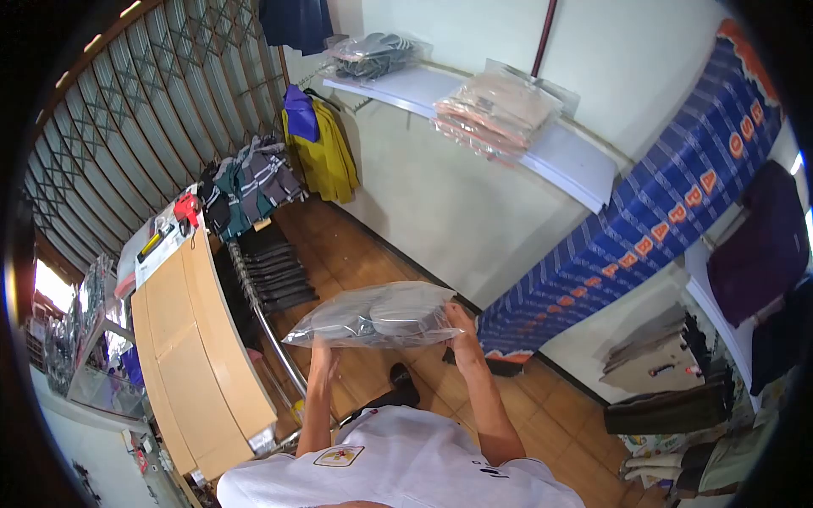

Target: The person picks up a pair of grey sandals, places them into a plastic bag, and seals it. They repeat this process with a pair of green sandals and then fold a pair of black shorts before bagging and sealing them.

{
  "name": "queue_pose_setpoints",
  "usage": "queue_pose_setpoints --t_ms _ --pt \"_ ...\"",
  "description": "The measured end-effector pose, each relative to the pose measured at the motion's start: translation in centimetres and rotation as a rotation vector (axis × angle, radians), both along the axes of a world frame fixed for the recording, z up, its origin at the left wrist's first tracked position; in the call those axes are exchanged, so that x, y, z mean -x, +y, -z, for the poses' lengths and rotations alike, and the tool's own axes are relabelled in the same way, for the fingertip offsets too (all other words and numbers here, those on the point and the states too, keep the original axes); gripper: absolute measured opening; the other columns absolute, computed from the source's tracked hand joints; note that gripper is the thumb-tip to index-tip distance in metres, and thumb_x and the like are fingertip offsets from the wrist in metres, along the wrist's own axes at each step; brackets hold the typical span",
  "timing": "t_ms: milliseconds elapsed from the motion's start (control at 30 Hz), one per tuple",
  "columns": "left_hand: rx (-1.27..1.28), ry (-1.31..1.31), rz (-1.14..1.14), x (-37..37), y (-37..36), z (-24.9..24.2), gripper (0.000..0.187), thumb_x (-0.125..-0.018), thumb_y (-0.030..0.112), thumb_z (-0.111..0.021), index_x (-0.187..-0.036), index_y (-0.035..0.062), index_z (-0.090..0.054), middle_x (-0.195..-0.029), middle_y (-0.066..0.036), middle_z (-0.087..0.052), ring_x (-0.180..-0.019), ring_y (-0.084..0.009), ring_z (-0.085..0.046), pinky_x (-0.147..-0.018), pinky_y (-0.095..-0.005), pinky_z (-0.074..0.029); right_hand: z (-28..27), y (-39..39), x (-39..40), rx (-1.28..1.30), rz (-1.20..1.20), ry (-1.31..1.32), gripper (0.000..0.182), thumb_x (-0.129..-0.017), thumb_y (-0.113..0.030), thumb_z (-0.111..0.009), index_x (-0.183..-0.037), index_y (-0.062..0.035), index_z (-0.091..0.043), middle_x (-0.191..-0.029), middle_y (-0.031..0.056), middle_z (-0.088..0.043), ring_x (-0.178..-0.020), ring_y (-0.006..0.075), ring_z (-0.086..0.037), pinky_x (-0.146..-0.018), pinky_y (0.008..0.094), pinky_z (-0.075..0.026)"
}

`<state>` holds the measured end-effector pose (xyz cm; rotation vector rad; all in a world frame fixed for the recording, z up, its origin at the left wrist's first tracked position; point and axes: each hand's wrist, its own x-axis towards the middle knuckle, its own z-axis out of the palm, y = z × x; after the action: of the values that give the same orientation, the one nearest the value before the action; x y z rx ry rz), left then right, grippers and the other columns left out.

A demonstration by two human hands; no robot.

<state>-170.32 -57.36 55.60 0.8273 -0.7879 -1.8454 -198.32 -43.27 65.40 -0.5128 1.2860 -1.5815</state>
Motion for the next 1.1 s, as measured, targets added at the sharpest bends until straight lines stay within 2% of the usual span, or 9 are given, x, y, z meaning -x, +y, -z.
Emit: queue_pose_setpoints --t_ms 133,233,333,433,467,600,700,967,1100 --pt "0.132 -0.025 -0.002 2.7 -7.0 -2.7 0.067 -0.111 0.056 -0.039 -0.155 0.0055 -0.043 -0.154 -0.012 -0.050 -0.141 -0.0279 -0.048 -0.119 -0.0436 -0.038 -1.1 -7.5 3.4 0.020 0.001 0.062 0.045 -0.104 -0.047 -0.061 -0.129 -0.0102 -0.063 -0.106 0.0001 -0.069 -0.094 0.0117 -0.067 -0.078 0.0279 -0.056" --pt "0.117 0.016 -0.028 3.7 -11.6 -5.0 0.065 -0.110 0.054 -0.043 -0.155 0.0070 -0.044 -0.153 -0.011 -0.051 -0.139 -0.0251 -0.050 -0.118 -0.0427 -0.039 -2.2 -12.8 5.6 0.019 -0.099 -0.021 0.048 -0.106 -0.054 -0.054 -0.124 -0.0098 -0.062 -0.098 -0.0002 -0.066 -0.084 0.0106 -0.065 -0.069 0.0281 -0.055" --pt "0.158 -0.045 -0.077 3.9 -15.8 -5.6 0.065 -0.110 0.052 -0.041 -0.153 0.0034 -0.045 -0.152 -0.013 -0.052 -0.141 -0.0284 -0.049 -0.116 -0.0462 -0.041 -3.1 -17.7 7.2 0.085 -0.206 -0.038 0.047 -0.104 -0.041 -0.061 -0.132 -0.0030 -0.059 -0.114 0.0062 -0.067 -0.101 0.0150 -0.067 -0.085 0.0311 -0.057" --pt "0.215 -0.122 -0.031 3.6 -19.6 -8.1 0.062 -0.111 0.048 -0.040 -0.153 0.0032 -0.045 -0.149 -0.013 -0.056 -0.137 -0.0267 -0.054 -0.115 -0.0416 -0.043 -4.6 -22.7 7.9 0.123 -0.327 -0.110 0.049 -0.102 -0.030 -0.063 -0.140 0.0009 -0.054 -0.126 0.0084 -0.066 -0.114 0.0172 -0.064 -0.099 0.0328 -0.052" --pt "0.187 -0.081 -0.014 3.4 -21.2 -7.8 0.057 -0.110 0.039 -0.043 -0.153 0.0017 -0.045 -0.148 -0.013 -0.058 -0.133 -0.0259 -0.058 -0.115 -0.0364 -0.043 -5.0 -24.1 8.0 0.124 -0.366 -0.154 0.051 -0.101 -0.025 -0.063 -0.143 0.0022 -0.052 -0.129 0.0089 -0.065 -0.119 0.0179 -0.063 -0.104 0.0334 -0.050" --pt "0.150 0.109 -0.064 4.2 -26.0 -10.8 0.062 -0.098 0.025 -0.046 -0.154 -0.0020 -0.044 -0.153 -0.015 -0.054 -0.137 -0.0263 -0.056 -0.117 -0.0365 -0.041 -5.4 -31.3 8.8 0.192 -0.465 -0.141 0.068 -0.096 -0.014 -0.066 -0.155 0.0046 -0.038 -0.149 0.0140 -0.054 -0.135 0.0215 -0.054 -0.114 0.0342 -0.043" --pt "0.293 0.042 -0.051 5.8 -30.3 -12.8 0.072 -0.095 0.031 -0.054 -0.159 0.0001 -0.039 -0.157 -0.017 -0.049 -0.141 -0.0268 -0.051 -0.119 -0.0363 -0.039 -4.9 -36.4 10.0 0.308 -0.428 -0.204 0.077 -0.093 -0.013 -0.071 -0.159 0.0033 -0.035 -0.142 0.0157 -0.055 -0.130 0.0236 -0.056 -0.111 0.0356 -0.044" --pt "0.438 -0.102 -0.139 11.2 -43.2 -18.7 0.068 -0.089 0.037 -0.065 -0.144 0.0007 -0.046 -0.139 -0.015 -0.056 -0.132 -0.0244 -0.055 -0.114 -0.0356 -0.040 -9.8 -49.0 14.4 0.436 -0.292 -0.008 0.066 -0.089 -0.005 -0.076 -0.145 0.0015 -0.043 -0.139 0.0144 -0.051 -0.125 0.0226 -0.058 -0.107 0.0358 -0.048" --pt "0.530 -0.146 -0.190 13.5 -48.6 -21.9 0.079 -0.080 0.029 -0.066 -0.147 -0.0057 -0.044 -0.143 -0.018 -0.056 -0.133 -0.0262 -0.055 -0.116 -0.0363 -0.038 -11.5 -54.6 15.9 0.533 -0.268 0.013 0.062 -0.087 -0.004 -0.077 -0.141 0.0001 -0.044 -0.138 0.0140 -0.051 -0.127 0.0238 -0.057 -0.107 0.0371 -0.047"
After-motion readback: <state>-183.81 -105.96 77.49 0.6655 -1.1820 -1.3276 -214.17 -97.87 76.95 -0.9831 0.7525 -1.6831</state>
